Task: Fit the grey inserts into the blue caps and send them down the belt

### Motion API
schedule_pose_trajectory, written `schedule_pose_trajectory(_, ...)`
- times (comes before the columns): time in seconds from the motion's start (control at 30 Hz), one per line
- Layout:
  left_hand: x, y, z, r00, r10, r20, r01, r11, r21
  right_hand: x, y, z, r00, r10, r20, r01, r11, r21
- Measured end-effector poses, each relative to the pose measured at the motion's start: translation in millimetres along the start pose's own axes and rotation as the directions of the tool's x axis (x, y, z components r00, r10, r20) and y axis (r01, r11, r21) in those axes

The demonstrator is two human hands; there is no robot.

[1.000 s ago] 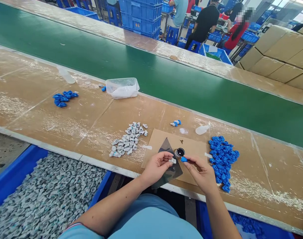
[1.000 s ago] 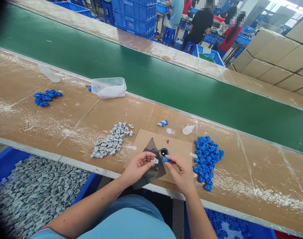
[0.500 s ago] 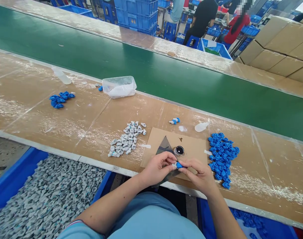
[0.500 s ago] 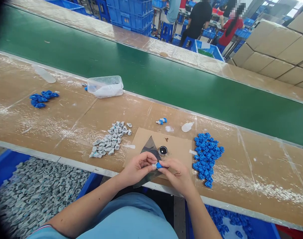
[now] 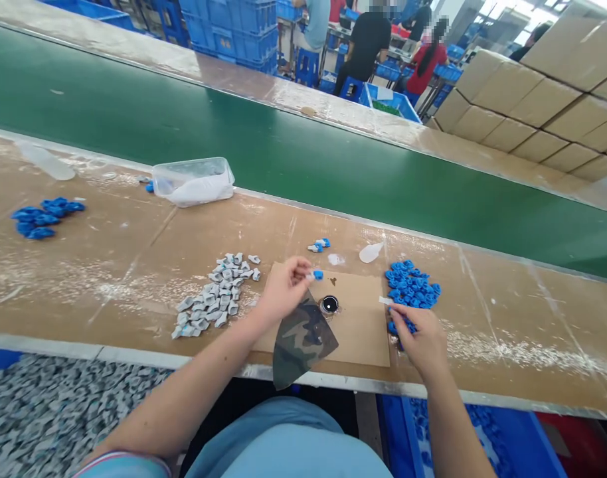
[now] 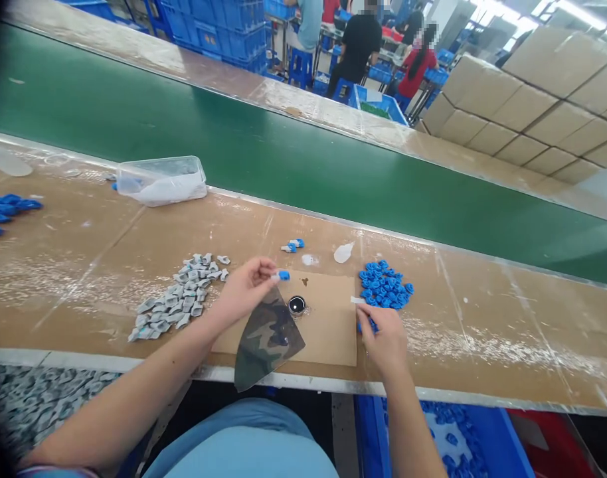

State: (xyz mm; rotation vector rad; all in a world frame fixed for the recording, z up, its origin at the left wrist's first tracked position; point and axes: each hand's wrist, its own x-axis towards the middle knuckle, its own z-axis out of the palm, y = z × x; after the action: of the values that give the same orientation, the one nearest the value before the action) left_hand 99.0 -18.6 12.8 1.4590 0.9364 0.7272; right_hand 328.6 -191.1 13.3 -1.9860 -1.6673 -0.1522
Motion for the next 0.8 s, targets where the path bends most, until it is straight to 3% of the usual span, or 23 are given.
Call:
schedule_pose_trajectory(0.07, 32.9, 3.4, -5.5, 0.997, 0.01, -0.075, 0.003, 0.986, 0.165, 1.4, 21.6, -1.7, 1.0, -0.007, 0.018, 0.01, 0.986, -0.168)
schedule_pose_trajectory(0.17, 72.6, 4.5, -2.9, 0.991, -0.015, -0.133, 0.055, 0.951, 0.305, 2.0, 41.2, 4.8, 0.994, -0.047, 0.097, 0.073, 0.955, -0.289)
schedule_pose_trajectory(0.33, 96.2, 4.8, 0.2, 0.987, 0.017, -0.157, 0.043, 0.927, 0.374, 2.0, 55.9, 17.2, 0.982, -0.121, 0.148, 0.161, 0.942, -0.296)
schedule_pose_trajectory(0.47, 71.0, 10.7, -29.3, 0.983, 0.069, -0.171, 0.014, 0.897, 0.442, 4.5, 65.0, 19.9, 0.968, -0.184, 0.168, 0.217, 0.954, -0.205)
schedule_pose_trajectory(0.6, 13.3, 9.7, -74.6, 0.972, 0.179, -0.153, -0.047, 0.784, 0.619, 5.5, 60.6, 17.5, 0.969, -0.221, 0.114, 0.23, 0.971, -0.07)
schedule_pose_trajectory(0.7, -29.1, -2.0, -95.6, 0.963, 0.215, -0.159, -0.042, 0.709, 0.704, 4.0, 44.0, 16.2, 0.994, -0.09, 0.064, 0.087, 0.995, 0.04)
schedule_pose_trajectory(0.8, -53.2, -17.7, -97.0, 0.961, 0.215, -0.176, -0.004, 0.644, 0.765, 3.6, 21.1, 20.2, 0.998, 0.041, 0.057, -0.052, 0.975, 0.216)
